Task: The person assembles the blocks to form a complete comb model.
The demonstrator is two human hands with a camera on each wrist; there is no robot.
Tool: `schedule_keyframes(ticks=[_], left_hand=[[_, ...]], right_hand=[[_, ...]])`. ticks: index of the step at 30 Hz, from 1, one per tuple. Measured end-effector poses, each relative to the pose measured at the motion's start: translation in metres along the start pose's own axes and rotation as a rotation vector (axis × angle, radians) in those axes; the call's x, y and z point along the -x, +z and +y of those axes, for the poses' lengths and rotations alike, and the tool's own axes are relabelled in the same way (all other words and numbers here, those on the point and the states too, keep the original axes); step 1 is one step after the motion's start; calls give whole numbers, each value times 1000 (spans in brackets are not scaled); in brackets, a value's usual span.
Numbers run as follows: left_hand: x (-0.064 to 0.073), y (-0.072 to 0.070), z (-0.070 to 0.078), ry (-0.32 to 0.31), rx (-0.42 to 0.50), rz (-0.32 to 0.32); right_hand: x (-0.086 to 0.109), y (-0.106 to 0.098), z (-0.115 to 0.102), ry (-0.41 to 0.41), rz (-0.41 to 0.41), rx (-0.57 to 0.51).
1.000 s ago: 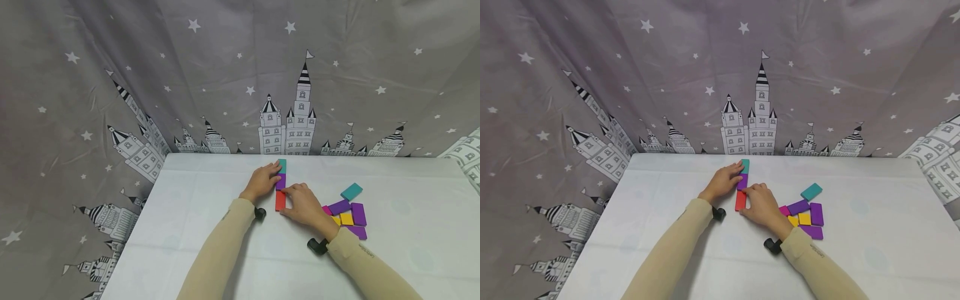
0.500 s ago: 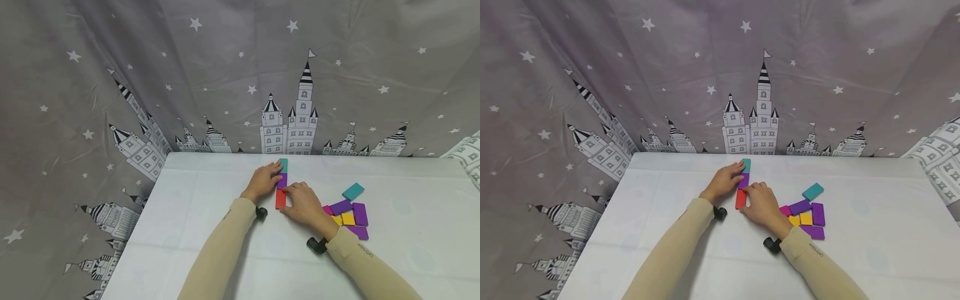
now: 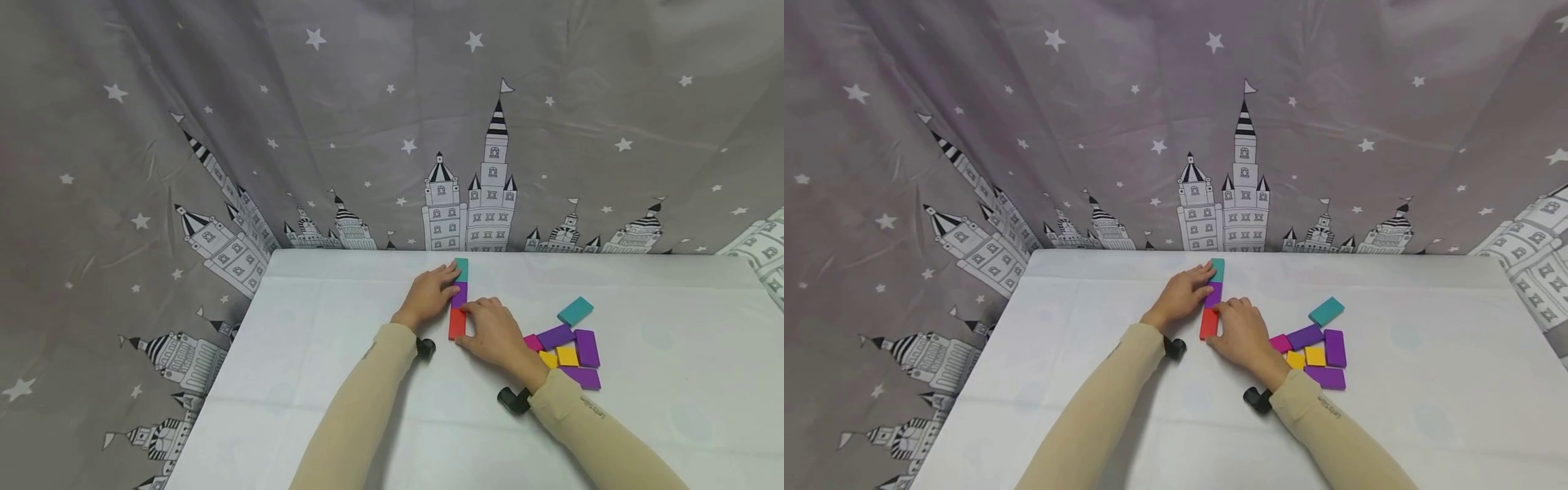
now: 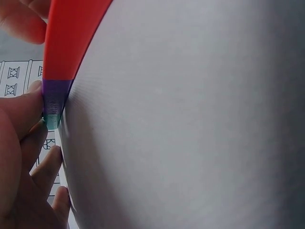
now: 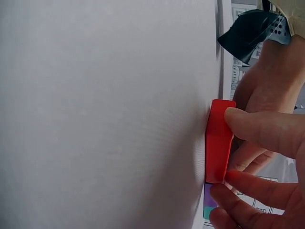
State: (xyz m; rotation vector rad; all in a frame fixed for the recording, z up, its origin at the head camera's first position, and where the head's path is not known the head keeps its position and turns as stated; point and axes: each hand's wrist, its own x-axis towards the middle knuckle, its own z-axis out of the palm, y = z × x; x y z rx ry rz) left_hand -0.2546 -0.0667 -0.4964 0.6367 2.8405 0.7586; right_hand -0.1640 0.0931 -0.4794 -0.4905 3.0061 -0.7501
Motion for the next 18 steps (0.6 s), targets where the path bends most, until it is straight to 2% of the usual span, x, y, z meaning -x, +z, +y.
schedule_keyframes(ticks=[3, 6, 12, 18], left_hand=[[0, 0, 0, 1, 6, 3], [0, 0, 1, 3, 7, -3], [0, -3, 2, 5, 12, 2], [0, -2, 1, 1, 14, -4]], right_hand=[[2, -2, 0, 0, 3, -8], [5, -10, 3, 1, 18, -65], [17, -44, 13, 44, 69, -219], [31, -70, 26, 75, 86, -245]])
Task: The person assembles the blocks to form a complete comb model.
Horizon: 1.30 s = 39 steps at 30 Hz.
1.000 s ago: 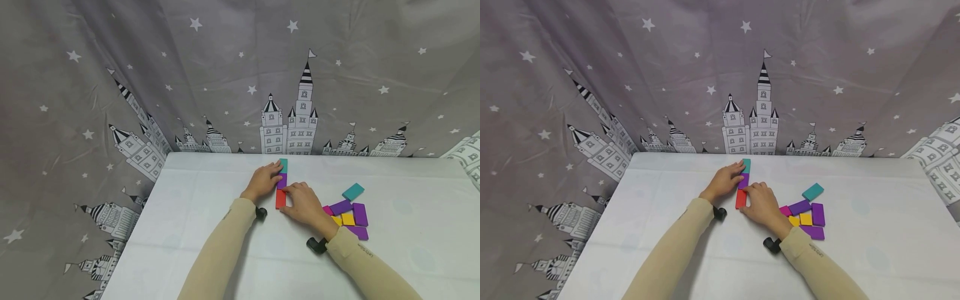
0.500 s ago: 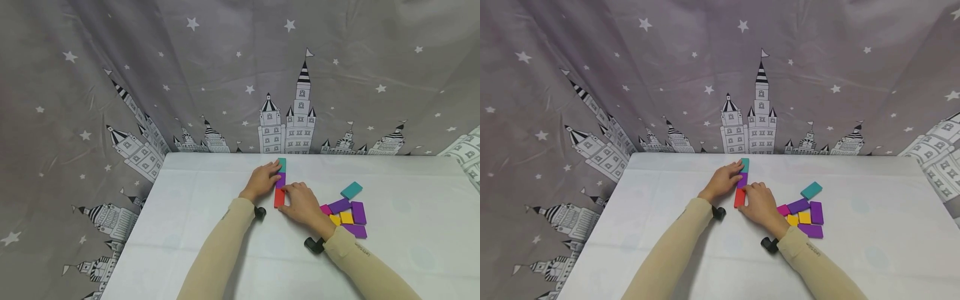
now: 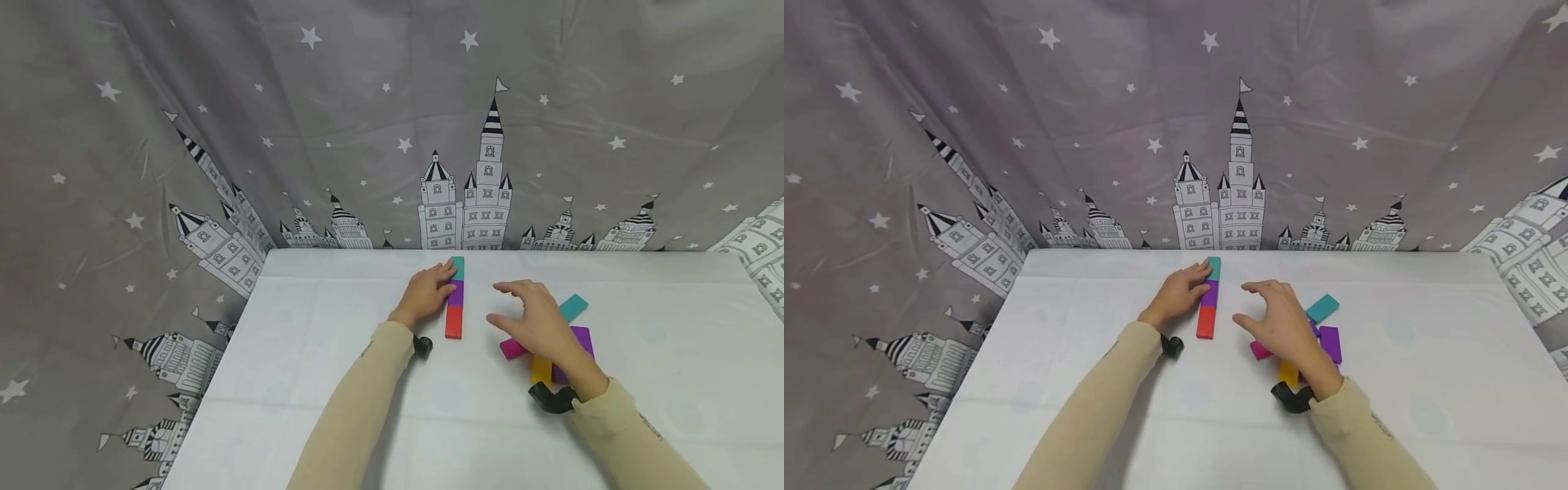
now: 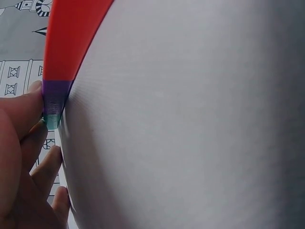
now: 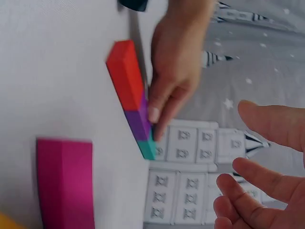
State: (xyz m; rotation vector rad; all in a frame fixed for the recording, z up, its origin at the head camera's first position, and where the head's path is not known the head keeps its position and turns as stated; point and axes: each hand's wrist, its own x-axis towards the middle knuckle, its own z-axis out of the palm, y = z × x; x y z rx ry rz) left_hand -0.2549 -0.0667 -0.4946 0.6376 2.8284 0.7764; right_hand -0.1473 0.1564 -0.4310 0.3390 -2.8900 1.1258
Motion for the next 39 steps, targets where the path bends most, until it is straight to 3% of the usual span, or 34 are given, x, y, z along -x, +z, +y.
schedule_keyframes(ticks=[8, 16, 26, 32, 39], left_hand=[[0, 1, -1, -3, 16, 4], [0, 1, 0, -1, 12, 2], [1, 1, 1, -14, 14, -6], [3, -1, 3, -5, 27, -2], [3, -1, 3, -1, 23, 3]], right_hand=[[24, -28, 15, 18, 25, 6], [47, -44, 39, 22, 52, 54], [65, -44, 65, -51, 111, 80], [71, -41, 74, 6, 61, 112], [74, -37, 84, 7, 19, 144]])
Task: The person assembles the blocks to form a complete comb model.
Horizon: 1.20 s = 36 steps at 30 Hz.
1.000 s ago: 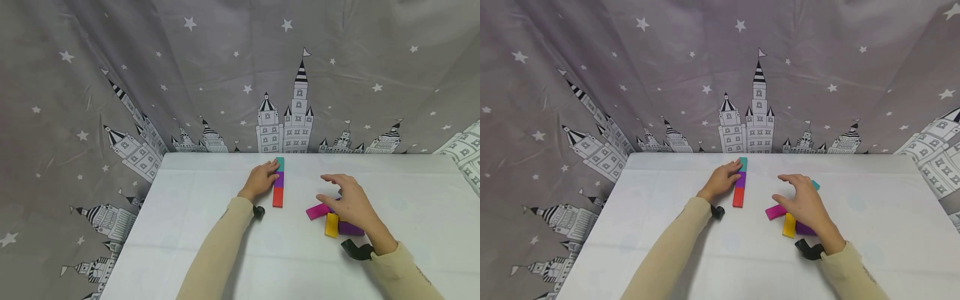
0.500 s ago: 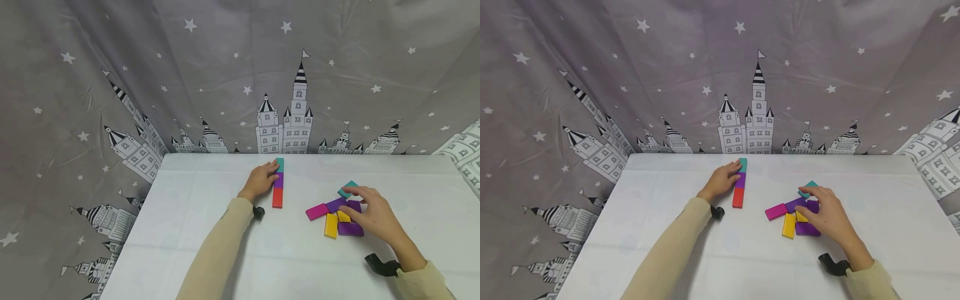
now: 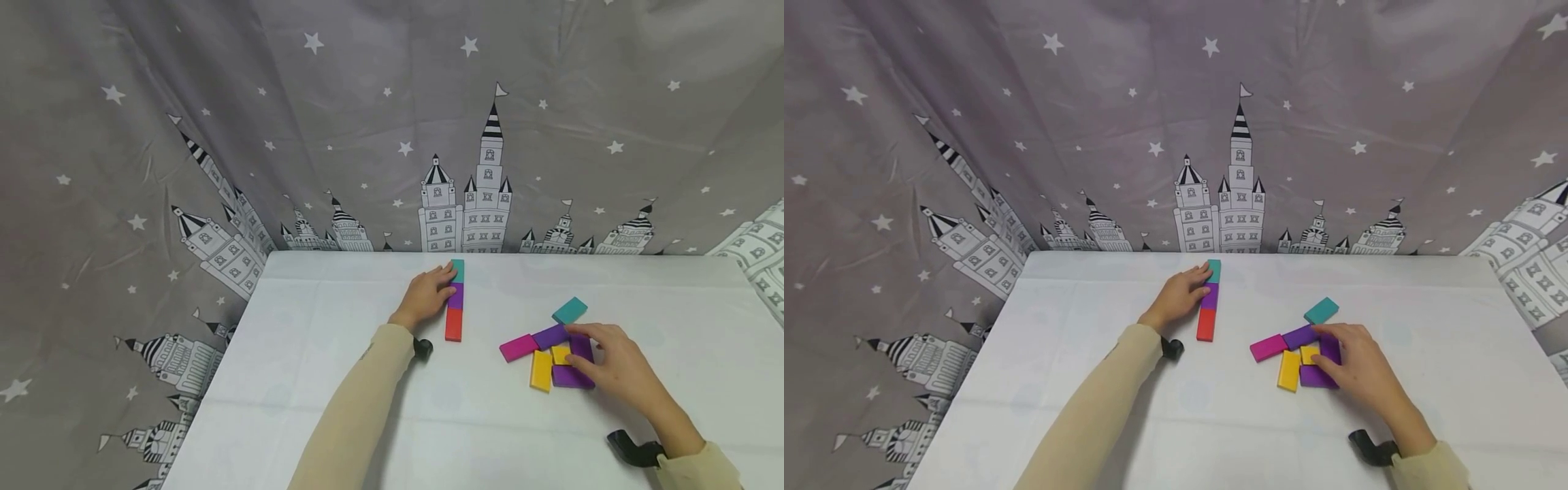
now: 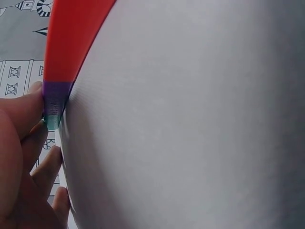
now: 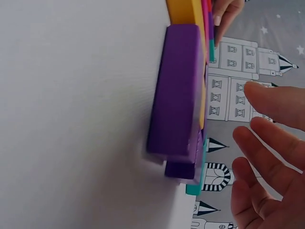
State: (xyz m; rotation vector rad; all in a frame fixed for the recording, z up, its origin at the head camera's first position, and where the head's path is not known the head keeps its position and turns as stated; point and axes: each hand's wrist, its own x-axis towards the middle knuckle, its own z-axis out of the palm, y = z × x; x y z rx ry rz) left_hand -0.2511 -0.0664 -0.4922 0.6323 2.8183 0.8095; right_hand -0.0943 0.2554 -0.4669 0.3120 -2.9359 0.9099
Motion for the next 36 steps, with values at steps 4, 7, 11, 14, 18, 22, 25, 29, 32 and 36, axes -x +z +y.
schedule_keyframes(ticks=[4, 7, 11, 14, 18, 22, 25, 29, 32, 36], left_hand=[[0, 0, 0, -6, 2, -3], [0, 0, 0, -9, 0, -7], [0, 1, -1, -8, 2, -5], [0, 1, -1, -8, 6, -3], [0, 1, -1, -11, 5, -2], [-1, 1, -1, -8, 7, 0], [-1, 2, -1, -4, 6, 1], [-1, 2, -2, -2, 2, 1], [-1, 1, -2, 2, -1, 1], [-1, 1, -2, 7, 3, 3]], right_hand=[[0, 2, 3, -3, -23, 16], [0, 3, 4, -14, -26, 20], [1, 6, 4, -27, -41, 16], [0, 7, 3, -39, -64, 22], [-2, 8, 2, -52, -81, 61], [-2, 7, 2, -80, -95, 117], [-3, 6, 2, -117, -114, 135], [-3, 4, 2, -129, -146, 126], [-2, 4, 3, -106, -158, 111], [-2, 5, 3, -67, -157, 114]])
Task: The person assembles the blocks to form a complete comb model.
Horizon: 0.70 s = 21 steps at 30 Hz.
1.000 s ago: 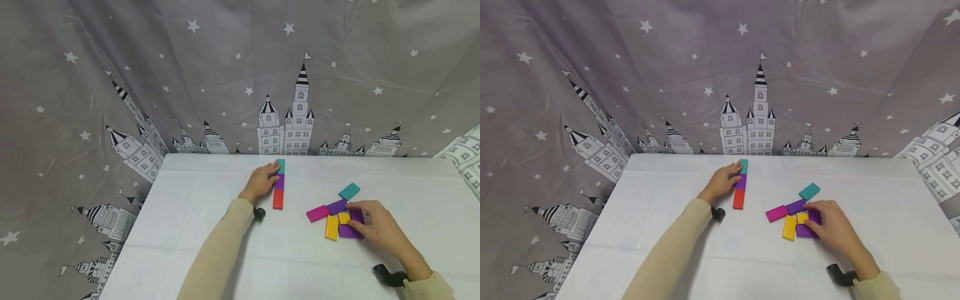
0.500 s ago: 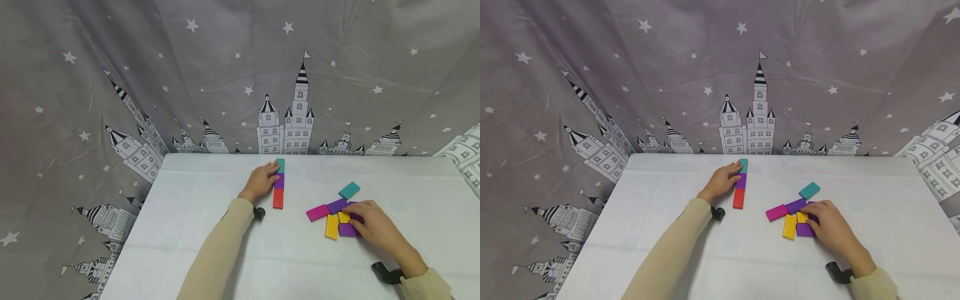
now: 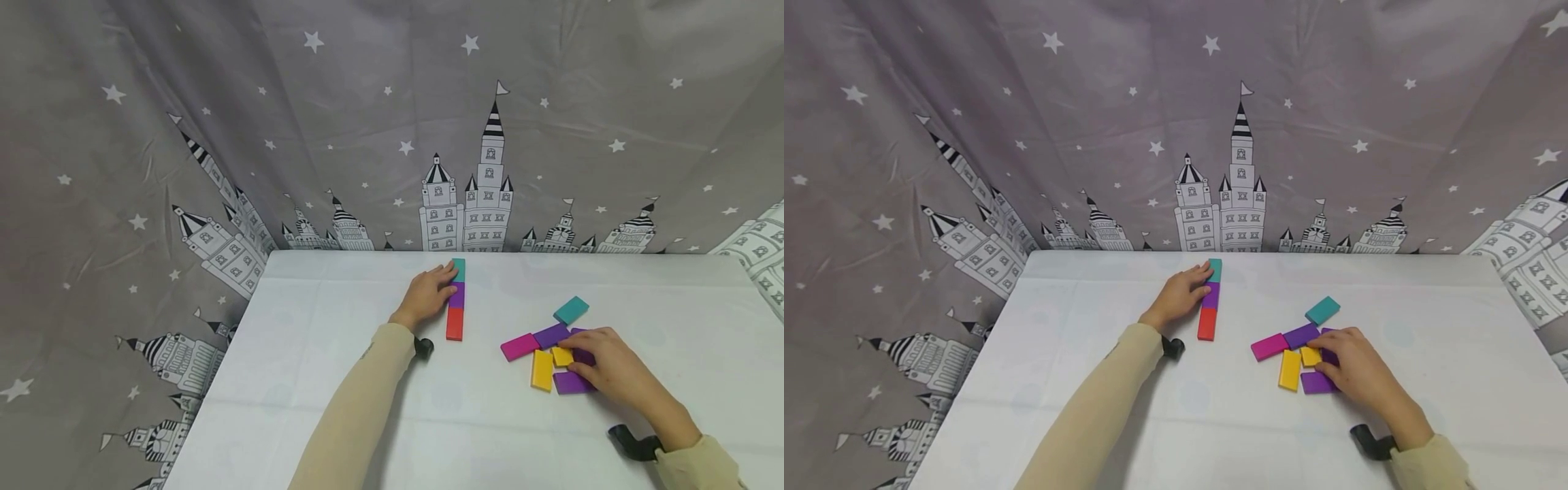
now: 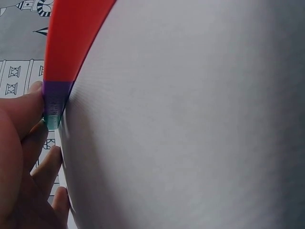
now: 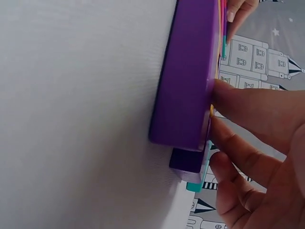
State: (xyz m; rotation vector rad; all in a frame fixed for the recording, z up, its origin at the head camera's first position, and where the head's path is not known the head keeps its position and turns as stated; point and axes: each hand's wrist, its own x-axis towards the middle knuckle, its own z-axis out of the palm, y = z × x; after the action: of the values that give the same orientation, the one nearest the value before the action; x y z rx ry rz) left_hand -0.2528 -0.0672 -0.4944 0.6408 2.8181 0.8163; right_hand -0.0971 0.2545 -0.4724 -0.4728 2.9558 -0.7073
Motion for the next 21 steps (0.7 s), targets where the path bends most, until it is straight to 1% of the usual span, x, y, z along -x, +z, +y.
schedule_keyframes(ticks=[3, 9, 11, 16, 21], left_hand=[[0, 0, 0, -1, 5, 1], [0, 0, 1, 2, 16, 7], [0, 0, 0, -2, 8, 4], [-1, 2, -1, -18, -10, -2], [-2, 2, -1, -21, -5, -1]], right_hand=[[-1, -1, 0, 6, -5, 8], [-2, -1, 0, -11, -14, 20], [-3, 0, -1, -11, -14, 21], [-3, 1, 1, 7, -21, 20], [0, 0, 0, 14, -10, 8]])
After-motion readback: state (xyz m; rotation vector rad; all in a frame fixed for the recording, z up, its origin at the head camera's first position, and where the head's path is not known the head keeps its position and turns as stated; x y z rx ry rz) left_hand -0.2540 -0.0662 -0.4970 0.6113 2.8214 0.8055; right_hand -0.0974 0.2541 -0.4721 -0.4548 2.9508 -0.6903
